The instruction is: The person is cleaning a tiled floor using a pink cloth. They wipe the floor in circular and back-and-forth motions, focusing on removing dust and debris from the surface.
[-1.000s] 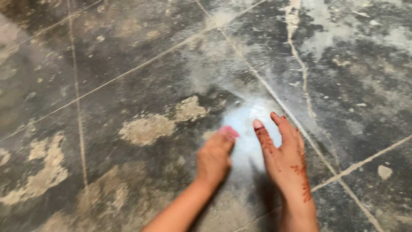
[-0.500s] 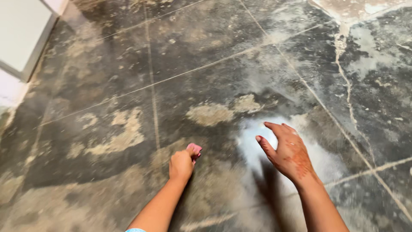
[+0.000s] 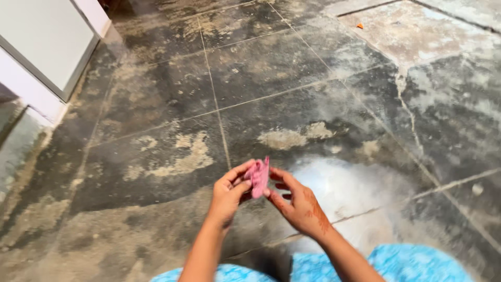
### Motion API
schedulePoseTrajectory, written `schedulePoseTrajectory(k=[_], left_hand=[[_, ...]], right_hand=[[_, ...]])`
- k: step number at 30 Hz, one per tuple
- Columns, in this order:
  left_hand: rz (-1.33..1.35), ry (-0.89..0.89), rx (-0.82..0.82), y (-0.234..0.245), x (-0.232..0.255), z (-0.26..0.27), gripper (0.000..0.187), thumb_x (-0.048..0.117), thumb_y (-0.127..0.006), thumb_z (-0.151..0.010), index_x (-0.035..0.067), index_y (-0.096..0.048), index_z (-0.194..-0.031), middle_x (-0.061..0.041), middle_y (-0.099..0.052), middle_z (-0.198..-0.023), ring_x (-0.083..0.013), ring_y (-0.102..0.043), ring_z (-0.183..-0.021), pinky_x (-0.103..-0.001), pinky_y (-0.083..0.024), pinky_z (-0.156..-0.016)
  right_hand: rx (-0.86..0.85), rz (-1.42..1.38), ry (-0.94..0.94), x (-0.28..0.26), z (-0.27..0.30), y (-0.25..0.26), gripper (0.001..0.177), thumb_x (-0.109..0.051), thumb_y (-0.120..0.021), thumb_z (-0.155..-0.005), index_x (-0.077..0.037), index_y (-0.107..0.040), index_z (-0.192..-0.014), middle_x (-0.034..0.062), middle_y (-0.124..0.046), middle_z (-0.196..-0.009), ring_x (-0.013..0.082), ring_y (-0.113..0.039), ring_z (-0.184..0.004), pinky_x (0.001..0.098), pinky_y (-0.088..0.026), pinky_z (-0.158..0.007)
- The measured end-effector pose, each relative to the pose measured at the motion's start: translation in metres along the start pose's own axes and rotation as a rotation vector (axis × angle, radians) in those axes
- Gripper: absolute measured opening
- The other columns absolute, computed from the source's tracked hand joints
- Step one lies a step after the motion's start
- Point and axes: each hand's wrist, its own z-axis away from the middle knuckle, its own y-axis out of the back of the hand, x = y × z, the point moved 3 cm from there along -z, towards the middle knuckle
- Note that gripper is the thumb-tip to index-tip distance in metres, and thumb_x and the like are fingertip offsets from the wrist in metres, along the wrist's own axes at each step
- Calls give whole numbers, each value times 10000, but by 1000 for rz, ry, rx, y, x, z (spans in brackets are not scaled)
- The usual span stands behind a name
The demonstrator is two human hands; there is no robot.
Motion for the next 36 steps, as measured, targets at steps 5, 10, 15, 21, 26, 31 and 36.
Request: schedulePoseTrajectory(k=[5,10,15,21,26,31,36], left_hand=[[251,-236,-17,24,32,20,379,139,-574,-1008,-12,-639,-1349,-105,-728,-1108,-176,-699,-918,-322,-569,-825],[353,-238,97,50,45,16,458,339,-601,-976,-27,-661,-1244,-65,-762,-1113,-136,-740,-985,-281,-580,-897],[359,-225,244,81,46,7,536,427,-665,-1002,-55,-664,-1234,-96,-724,-1020,-191,-695,-929,-331,-539,-822],[500,-199,72,86,60,-1,574,287,-653,-920,72,-516,-1433,-83,-711,-1182,-167,-719,-1053,-314,-593,-913],[400,-344,-87,100,47,-15,700,-57,-606,-913,76,-389,-1565,-113,-657,-1214,-170,-666,-1094,-329,-566,-976],[359,-283,30,106,33,-18,676,-111,-512,-899,47,-464,-1555,-105,-685,-1166,-157,-674,-993,-303,-554,-814],[115,-408,142,79,45,4,459,-94,-567,-939,-5,-595,-1388,-71,-720,-1208,-114,-688,-1004,-248,-558,-873]], right_hand=[[3,-187,48,-36,-13,-40,586,-216,-726,-911,-64,-506,-1432,110,-734,-1191,165,-733,-1042,306,-607,-865],[-56,-501,-258,-18,-36,-79,379,-217,-744,-901,-53,-670,-1235,32,-754,-1037,117,-713,-906,273,-568,-746],[-21,-428,-167,6,-46,-90,249,-231,-745,-933,-39,-686,-1081,22,-737,-989,91,-680,-911,258,-566,-772],[62,-543,-114,17,-71,-113,212,-201,-693,-976,-36,-608,-1079,36,-720,-975,104,-693,-903,284,-607,-844],[79,-465,-112,47,-97,-117,219,-75,-693,-928,-37,-591,-1118,30,-686,-935,102,-672,-837,277,-587,-769],[-120,-452,-163,40,-87,-128,215,-17,-670,-900,-14,-594,-1101,30,-671,-928,107,-651,-829,286,-567,-740],[-280,-477,-111,-13,-67,-107,276,-159,-687,-910,-48,-592,-1144,-5,-703,-1006,77,-672,-909,263,-554,-820]])
